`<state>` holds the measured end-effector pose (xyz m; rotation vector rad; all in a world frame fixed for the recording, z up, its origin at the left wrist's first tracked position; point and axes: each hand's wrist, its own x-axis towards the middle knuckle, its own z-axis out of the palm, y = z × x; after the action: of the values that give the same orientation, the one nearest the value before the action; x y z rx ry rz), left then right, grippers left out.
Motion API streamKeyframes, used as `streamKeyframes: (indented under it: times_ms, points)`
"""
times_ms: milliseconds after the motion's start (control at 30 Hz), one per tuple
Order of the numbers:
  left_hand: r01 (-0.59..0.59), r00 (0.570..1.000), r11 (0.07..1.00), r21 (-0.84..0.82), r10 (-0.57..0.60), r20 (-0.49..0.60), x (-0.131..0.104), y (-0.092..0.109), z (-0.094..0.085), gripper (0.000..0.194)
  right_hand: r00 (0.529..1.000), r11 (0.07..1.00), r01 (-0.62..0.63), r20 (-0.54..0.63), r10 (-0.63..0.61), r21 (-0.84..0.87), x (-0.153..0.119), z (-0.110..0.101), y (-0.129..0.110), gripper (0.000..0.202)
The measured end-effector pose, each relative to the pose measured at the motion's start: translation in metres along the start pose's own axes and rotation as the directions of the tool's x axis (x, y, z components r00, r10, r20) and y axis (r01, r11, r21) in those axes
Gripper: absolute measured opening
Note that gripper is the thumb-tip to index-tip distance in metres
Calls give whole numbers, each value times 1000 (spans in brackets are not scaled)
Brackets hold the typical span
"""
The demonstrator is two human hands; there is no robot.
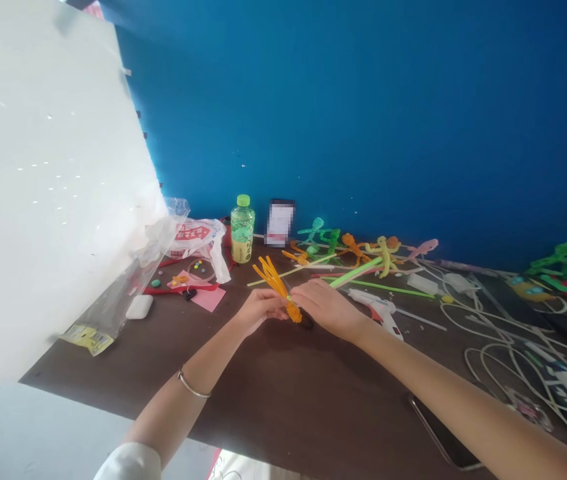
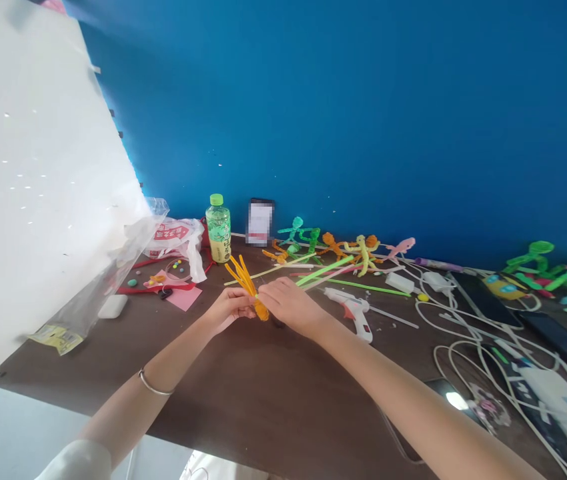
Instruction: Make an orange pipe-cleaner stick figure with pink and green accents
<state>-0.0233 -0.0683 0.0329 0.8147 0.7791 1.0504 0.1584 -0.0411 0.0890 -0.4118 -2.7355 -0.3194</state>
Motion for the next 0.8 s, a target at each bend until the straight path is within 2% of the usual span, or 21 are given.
streamKeyframes:
  times_ms: [100,200,333,500,667,733,800]
  points:
    - [11,1000,1000,4,-11,28,0,0,-1,18,988,982,152,50,-147,-111,4,-7,-1,28]
    - [25,997,1000,-10,-24,80,-1,0,-3,18,963,958,256,119,-242,-130,10,-16,-4,29]
    - [21,990,999,-40,-16,138,-1,0,-3,17,954,968,250,175,-242,-26,15,-22,-4,27]
    - [4,989,995,-103,11,150,0,-3,-2,21,982,983,114,136,-134,143,10,-17,1,26]
    - [-23,991,995,-96,36,131,1,-6,-1,22,985,955,-101,160,58,277,9,-15,-3,27]
    - [-48,993,997,-60,54,107,0,-5,0,21,958,903,-251,219,182,348,13,-21,-6,24]
    - [-64,994,998,-15,65,88,0,-4,2,21,893,803,-431,319,316,412,20,-28,-7,19]
